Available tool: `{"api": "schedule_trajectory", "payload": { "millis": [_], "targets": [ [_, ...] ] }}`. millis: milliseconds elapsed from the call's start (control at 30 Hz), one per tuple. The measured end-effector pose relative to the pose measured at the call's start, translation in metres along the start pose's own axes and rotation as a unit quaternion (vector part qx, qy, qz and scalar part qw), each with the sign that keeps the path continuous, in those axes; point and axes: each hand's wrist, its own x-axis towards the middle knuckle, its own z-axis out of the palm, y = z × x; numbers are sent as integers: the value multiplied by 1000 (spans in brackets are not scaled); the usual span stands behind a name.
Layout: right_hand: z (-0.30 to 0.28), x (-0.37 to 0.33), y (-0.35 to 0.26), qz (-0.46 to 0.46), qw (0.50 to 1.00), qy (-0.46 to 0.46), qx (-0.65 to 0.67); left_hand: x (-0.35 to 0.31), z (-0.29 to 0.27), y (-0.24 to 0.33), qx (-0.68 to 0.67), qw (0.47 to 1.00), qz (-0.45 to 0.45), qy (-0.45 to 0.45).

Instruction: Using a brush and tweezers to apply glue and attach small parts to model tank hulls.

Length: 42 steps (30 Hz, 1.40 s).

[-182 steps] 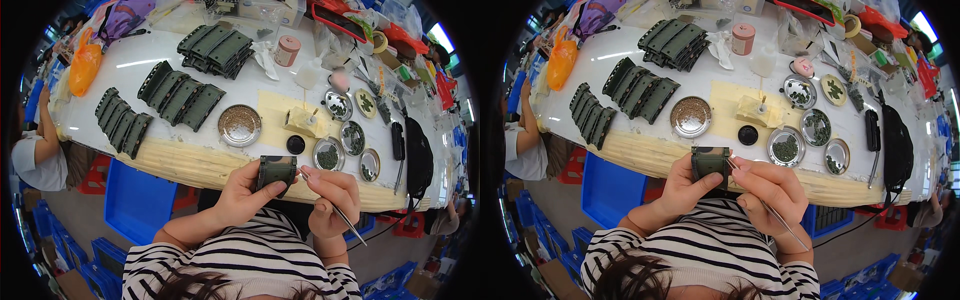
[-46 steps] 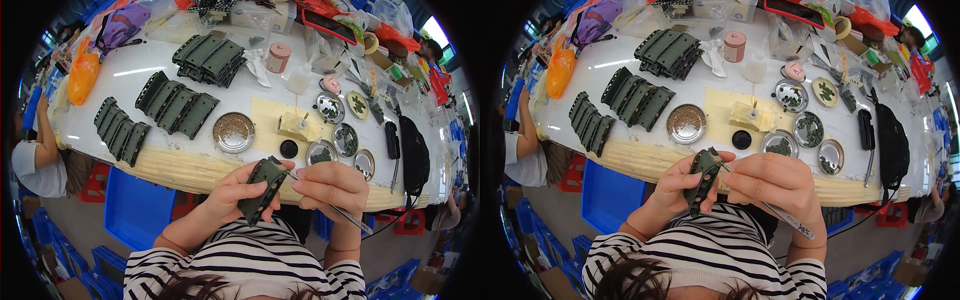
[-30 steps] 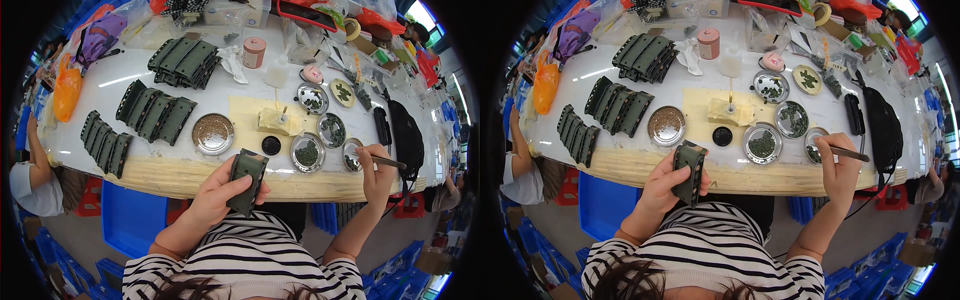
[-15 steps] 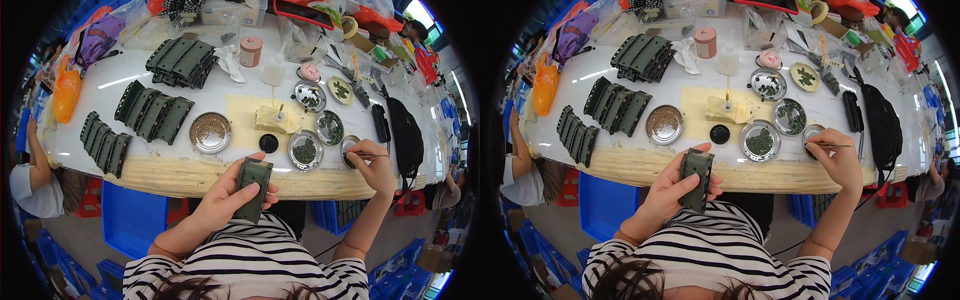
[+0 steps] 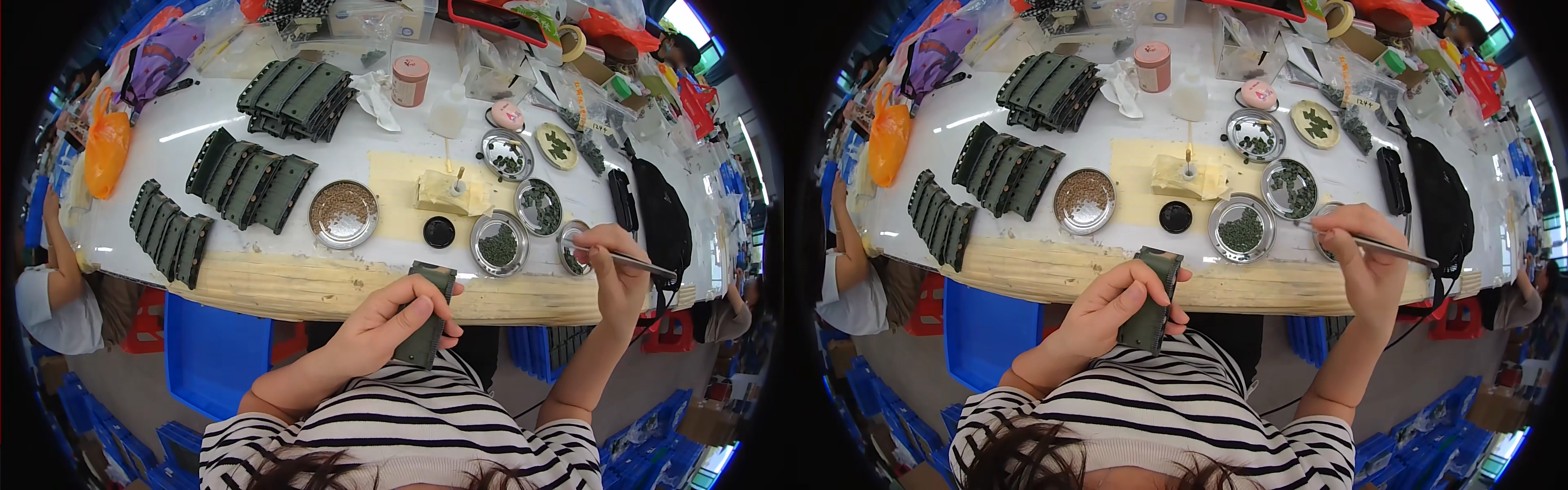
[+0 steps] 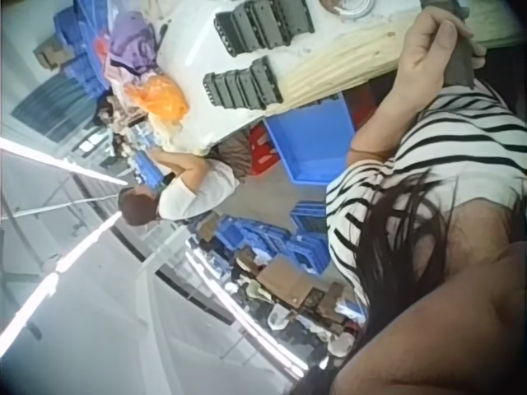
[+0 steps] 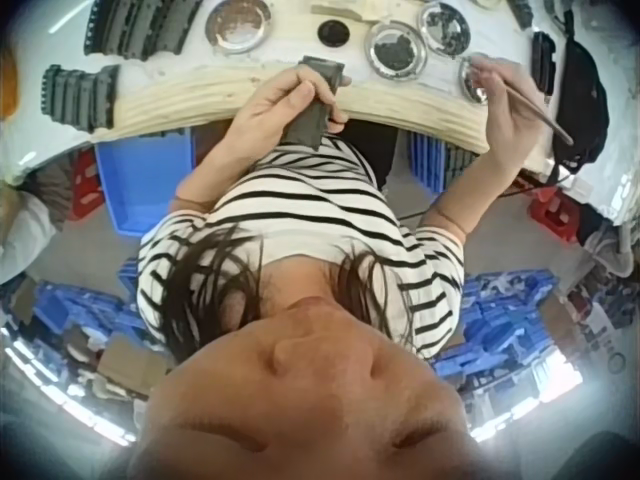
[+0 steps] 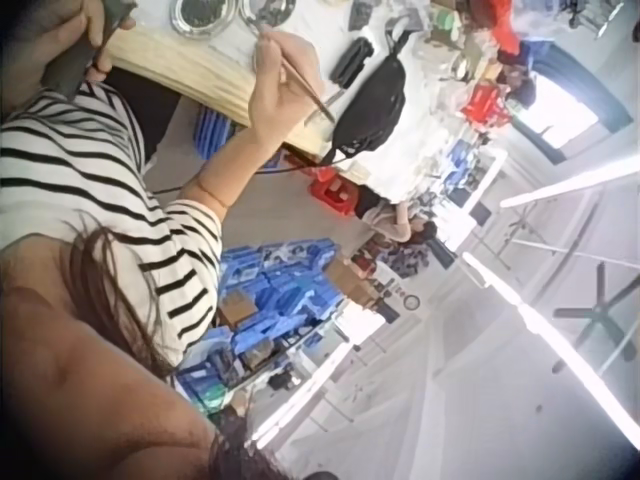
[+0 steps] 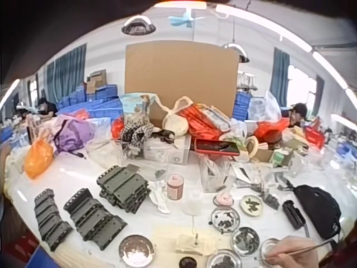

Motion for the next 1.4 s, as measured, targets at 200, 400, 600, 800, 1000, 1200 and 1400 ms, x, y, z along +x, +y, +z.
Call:
{"api": "schedule_trajectory", "payload": {
  "millis": [200,400,600,800,1000,1200,1400],
  "targets": [
    [76,5,-32,-114,978,-114,129,13,5,-1,-125,991,-54,-17],
    [94,8,-33,-117,975,-154,112,7,-3,-1,-122,992,-38,-2],
    [98,-2,-34,-55,983,-96,144,8,0,-5,154,979,113,73],
    [103,-5,-41,-22,986,-90,141,10,-2,-6,266,938,201,96],
    [103,-6,-40,-40,986,-78,143,11,-4,-8,267,935,212,93],
    [95,-6,-42,-200,979,-34,-3,9,8,-6,183,955,199,118],
    [103,-9,-44,-289,946,-49,-141,7,3,-6,356,908,193,103]
  ]
}}
